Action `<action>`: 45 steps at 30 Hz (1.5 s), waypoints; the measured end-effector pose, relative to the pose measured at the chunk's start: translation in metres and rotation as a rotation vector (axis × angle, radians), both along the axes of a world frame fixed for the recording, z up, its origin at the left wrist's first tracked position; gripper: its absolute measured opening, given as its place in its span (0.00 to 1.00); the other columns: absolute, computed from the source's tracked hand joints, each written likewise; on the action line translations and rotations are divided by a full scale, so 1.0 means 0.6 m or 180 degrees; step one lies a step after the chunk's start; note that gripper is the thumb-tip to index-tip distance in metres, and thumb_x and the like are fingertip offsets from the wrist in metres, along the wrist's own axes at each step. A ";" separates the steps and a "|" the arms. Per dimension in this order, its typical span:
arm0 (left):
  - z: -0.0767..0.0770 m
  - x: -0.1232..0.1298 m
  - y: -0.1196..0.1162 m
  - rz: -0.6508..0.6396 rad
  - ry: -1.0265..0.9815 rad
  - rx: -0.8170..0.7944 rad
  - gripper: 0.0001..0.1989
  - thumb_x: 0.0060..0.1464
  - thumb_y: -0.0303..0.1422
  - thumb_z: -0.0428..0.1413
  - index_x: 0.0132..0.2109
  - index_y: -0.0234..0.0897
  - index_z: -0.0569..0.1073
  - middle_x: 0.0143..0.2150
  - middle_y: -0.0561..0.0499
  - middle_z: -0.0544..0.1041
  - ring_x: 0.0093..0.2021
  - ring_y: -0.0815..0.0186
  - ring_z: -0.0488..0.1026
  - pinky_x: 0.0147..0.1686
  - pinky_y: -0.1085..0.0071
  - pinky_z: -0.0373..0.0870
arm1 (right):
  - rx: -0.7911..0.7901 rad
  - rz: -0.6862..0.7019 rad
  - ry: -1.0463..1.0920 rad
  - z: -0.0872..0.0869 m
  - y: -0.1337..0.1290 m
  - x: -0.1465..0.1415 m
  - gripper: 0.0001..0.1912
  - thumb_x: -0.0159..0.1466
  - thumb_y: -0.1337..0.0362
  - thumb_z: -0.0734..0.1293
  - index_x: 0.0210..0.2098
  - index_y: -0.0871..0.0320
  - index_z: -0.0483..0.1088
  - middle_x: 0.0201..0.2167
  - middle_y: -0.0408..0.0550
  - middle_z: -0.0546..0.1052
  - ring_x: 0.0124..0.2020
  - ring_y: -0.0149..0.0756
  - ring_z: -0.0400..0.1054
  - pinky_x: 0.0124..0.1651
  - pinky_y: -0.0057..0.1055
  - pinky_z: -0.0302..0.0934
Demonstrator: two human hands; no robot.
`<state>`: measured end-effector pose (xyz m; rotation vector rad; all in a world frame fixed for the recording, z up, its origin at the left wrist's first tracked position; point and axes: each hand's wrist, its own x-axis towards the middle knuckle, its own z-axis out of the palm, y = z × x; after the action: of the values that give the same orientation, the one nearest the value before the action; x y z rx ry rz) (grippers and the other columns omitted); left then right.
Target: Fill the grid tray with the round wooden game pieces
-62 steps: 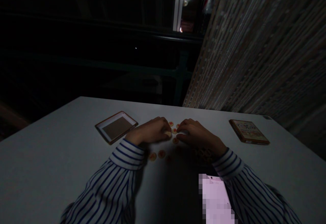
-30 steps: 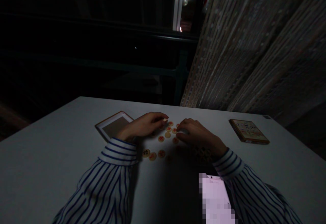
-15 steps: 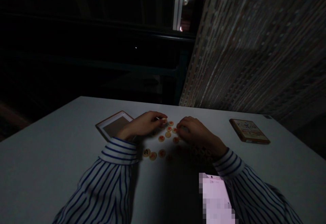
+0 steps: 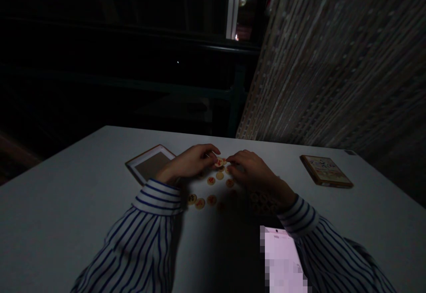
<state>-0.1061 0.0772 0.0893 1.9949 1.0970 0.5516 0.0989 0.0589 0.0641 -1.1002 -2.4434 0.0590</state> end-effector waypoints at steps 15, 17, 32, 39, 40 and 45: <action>0.002 0.016 -0.009 -0.0278 -0.0157 -0.0179 0.08 0.51 0.33 0.49 0.39 0.35 0.65 0.28 0.53 0.73 0.26 0.72 0.68 0.23 0.77 0.62 | 0.0077 0.0059 -0.0234 -0.005 -0.007 -0.015 0.15 0.62 0.59 0.59 0.46 0.57 0.67 0.36 0.48 0.73 0.38 0.34 0.63 0.40 0.31 0.50; 0.002 0.014 -0.009 -0.0329 -0.0132 -0.0209 0.09 0.51 0.34 0.49 0.39 0.35 0.65 0.27 0.53 0.72 0.25 0.72 0.67 0.22 0.77 0.61 | 0.0109 0.0047 -0.0281 -0.007 -0.007 -0.016 0.15 0.62 0.58 0.59 0.45 0.57 0.67 0.35 0.48 0.73 0.37 0.34 0.63 0.40 0.31 0.49; -0.028 -0.002 0.013 -0.0061 0.1526 0.0791 0.10 0.47 0.34 0.48 0.33 0.37 0.73 0.29 0.49 0.75 0.28 0.67 0.69 0.26 0.74 0.58 | -0.0373 0.0402 -0.1184 -0.014 -0.012 -0.019 0.16 0.59 0.53 0.61 0.41 0.53 0.70 0.36 0.49 0.70 0.41 0.38 0.60 0.37 0.33 0.49; -0.035 0.015 0.005 -0.0113 0.1813 0.0831 0.09 0.46 0.33 0.49 0.33 0.38 0.72 0.30 0.49 0.75 0.28 0.67 0.69 0.25 0.74 0.57 | -0.0486 0.0428 -0.1304 -0.034 -0.004 -0.020 0.15 0.59 0.53 0.61 0.41 0.51 0.70 0.39 0.49 0.69 0.40 0.39 0.60 0.37 0.32 0.49; -0.036 0.018 0.004 -0.0121 0.1819 0.0846 0.09 0.46 0.34 0.49 0.33 0.38 0.72 0.30 0.49 0.75 0.27 0.67 0.69 0.25 0.74 0.57 | -0.0480 0.0440 -0.1318 -0.035 -0.004 -0.020 0.15 0.59 0.53 0.61 0.41 0.51 0.70 0.38 0.49 0.69 0.40 0.38 0.59 0.37 0.32 0.49; -0.040 0.027 -0.001 -0.0133 0.1884 0.0922 0.09 0.46 0.34 0.49 0.34 0.38 0.71 0.31 0.49 0.75 0.28 0.67 0.69 0.25 0.73 0.58 | -0.0426 0.0448 -0.1388 -0.036 -0.006 -0.020 0.15 0.60 0.53 0.60 0.41 0.52 0.70 0.38 0.49 0.68 0.39 0.37 0.60 0.37 0.32 0.51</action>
<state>-0.0898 0.0766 0.0652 2.5181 1.3738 0.0887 0.0866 0.0551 0.0425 -1.0860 -2.9425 0.0291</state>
